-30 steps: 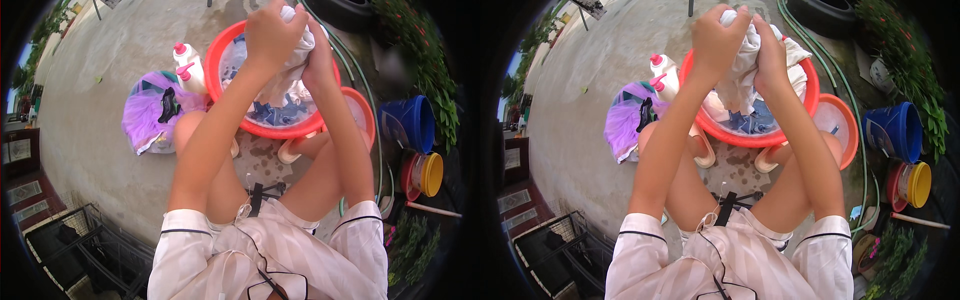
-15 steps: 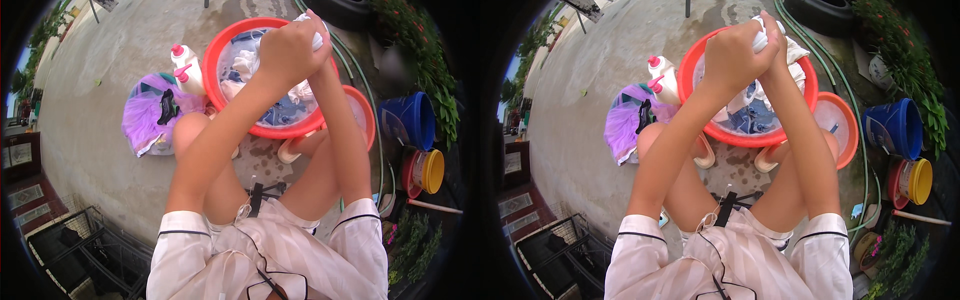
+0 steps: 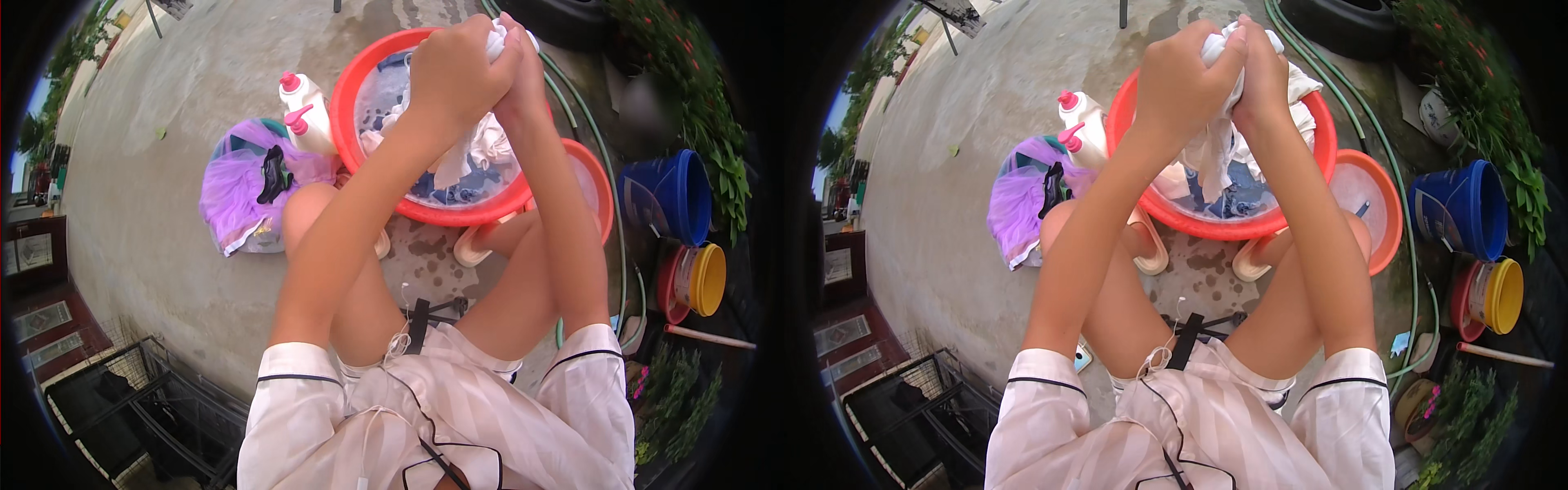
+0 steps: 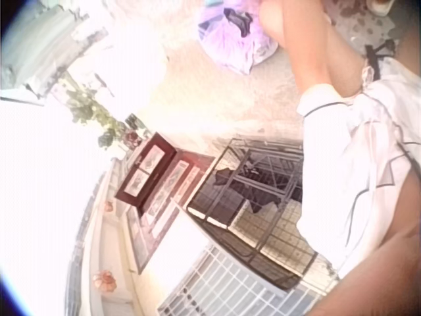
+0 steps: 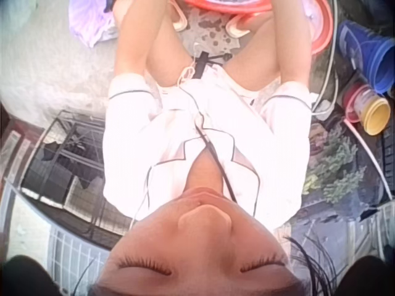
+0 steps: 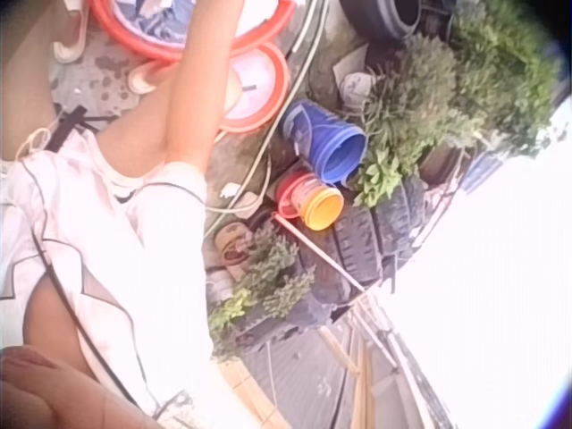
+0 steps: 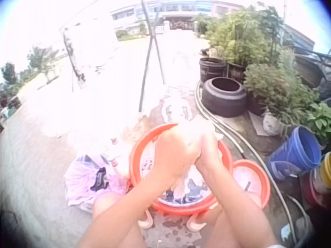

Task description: The person lifts a shirt from a basin of soapy water and wrings it out by hand.

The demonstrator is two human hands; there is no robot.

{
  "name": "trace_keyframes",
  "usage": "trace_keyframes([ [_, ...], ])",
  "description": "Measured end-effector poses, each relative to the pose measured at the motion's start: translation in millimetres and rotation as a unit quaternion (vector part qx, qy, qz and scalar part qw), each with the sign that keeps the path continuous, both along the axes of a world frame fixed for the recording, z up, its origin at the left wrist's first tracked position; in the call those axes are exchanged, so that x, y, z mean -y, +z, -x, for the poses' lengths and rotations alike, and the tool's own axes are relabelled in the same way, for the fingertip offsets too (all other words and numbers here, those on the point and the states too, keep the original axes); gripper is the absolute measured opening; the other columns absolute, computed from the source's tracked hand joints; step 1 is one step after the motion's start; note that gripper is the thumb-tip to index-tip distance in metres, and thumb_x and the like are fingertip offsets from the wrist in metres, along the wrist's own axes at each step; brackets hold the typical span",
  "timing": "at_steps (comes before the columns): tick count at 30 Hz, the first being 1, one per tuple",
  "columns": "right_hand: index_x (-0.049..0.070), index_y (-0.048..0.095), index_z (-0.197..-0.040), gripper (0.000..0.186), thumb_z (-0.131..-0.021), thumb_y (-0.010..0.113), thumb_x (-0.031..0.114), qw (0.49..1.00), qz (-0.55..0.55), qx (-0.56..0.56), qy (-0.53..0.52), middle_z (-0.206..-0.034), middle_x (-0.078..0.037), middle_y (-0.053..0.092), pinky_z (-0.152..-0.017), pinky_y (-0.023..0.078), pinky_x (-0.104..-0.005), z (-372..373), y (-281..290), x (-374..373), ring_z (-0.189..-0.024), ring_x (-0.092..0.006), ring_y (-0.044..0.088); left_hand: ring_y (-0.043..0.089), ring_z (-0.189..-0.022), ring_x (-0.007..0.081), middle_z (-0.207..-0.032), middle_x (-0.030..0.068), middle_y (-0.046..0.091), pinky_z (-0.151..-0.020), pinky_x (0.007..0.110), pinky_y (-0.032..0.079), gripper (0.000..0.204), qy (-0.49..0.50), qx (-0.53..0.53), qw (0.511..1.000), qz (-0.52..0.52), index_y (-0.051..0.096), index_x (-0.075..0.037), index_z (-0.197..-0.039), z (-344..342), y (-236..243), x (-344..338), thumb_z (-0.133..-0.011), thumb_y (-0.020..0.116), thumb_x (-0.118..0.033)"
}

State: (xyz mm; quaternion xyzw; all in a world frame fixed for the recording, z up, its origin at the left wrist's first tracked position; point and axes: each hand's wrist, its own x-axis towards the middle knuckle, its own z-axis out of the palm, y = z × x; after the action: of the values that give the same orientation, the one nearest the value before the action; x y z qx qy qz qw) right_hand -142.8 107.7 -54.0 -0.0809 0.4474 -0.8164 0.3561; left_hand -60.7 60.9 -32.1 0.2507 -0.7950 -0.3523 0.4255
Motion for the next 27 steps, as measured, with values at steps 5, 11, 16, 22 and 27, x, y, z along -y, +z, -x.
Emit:
trace_keyframes([
  [5, 0.003, 0.059, -0.094, 0.025, -0.085, 0.058, 0.026, 0.999, 0.018, -0.026, -0.031, -0.081, -0.004, 0.06, -0.061, 0.047, -0.0268, -21.3, 13.3, -3.4, -0.07, -0.0111, 0.058, 0.058, -0.055, 0.0336, -0.06, 0.0193, 0.058, -0.054, 0.038, 0.045, 0.037, -0.022, 0.008, 1.0, 0.012, 0.06, 0.001, -0.072, -4.0, 2.9, 3.8, -0.079, 0.059, -0.035],
  [11, 0.007, 0.062, -0.081, 0.023, -0.083, 0.062, 0.03, 0.982, 0.01, -0.188, 0.035, -0.073, 0.003, 0.057, -0.056, 0.04, -0.0212, -50.0, 13.0, -3.9, -0.064, -0.0046, 0.05, 0.06, -0.059, 0.031, -0.07, 0.0198, 0.061, -0.052, 0.038, 0.046, 0.016, -0.008, -0.004, 0.999, 0.036, 0.061, 0.002, -0.079, -10.7, -6.4, 58.3, -0.079, 0.055, -0.013],
  [16, 0.006, 0.061, -0.085, 0.02, -0.084, 0.061, 0.026, 0.99, -0.011, -0.143, 0.01, -0.078, -0.001, 0.061, -0.064, 0.045, -0.0233, -23.6, 6.7, 0.4, -0.071, -0.0085, 0.057, 0.059, -0.058, 0.0327, -0.065, 0.0196, 0.059, -0.053, 0.039, 0.045, 0.024, 0.008, -0.016, 0.999, -0.039, 0.06, 0.001, -0.074, 0.7, -6.3, 35.1, -0.079, 0.055, -0.023],
  [22, 0.005, 0.058, -0.079, 0.02, -0.082, 0.061, 0.025, 0.997, 0.005, -0.067, -0.043, -0.071, -0.001, 0.057, -0.059, 0.046, -0.0266, 2.1, 0.1, -2.0, -0.067, -0.0109, 0.058, 0.059, -0.059, 0.0356, -0.061, 0.0204, 0.058, -0.055, 0.041, 0.045, 0.038, -0.026, 0.051, 0.996, 0.067, 0.059, 0.001, -0.068, 2.4, -6.5, -4.4, -0.08, 0.057, -0.036],
  [27, 0.003, 0.062, -0.083, 0.022, -0.083, 0.062, 0.025, 0.992, 0.027, -0.114, -0.041, -0.076, -0.001, 0.06, -0.06, 0.044, -0.0239, -29.6, 11.4, -1.1, -0.068, -0.0081, 0.056, 0.058, -0.056, 0.0355, -0.059, 0.02, 0.058, -0.053, 0.04, 0.044, 0.041, 0.061, 0.019, 0.997, 0.036, 0.059, 0.001, -0.071, 5.2, -10.6, 43.2, -0.081, 0.056, -0.038],
])
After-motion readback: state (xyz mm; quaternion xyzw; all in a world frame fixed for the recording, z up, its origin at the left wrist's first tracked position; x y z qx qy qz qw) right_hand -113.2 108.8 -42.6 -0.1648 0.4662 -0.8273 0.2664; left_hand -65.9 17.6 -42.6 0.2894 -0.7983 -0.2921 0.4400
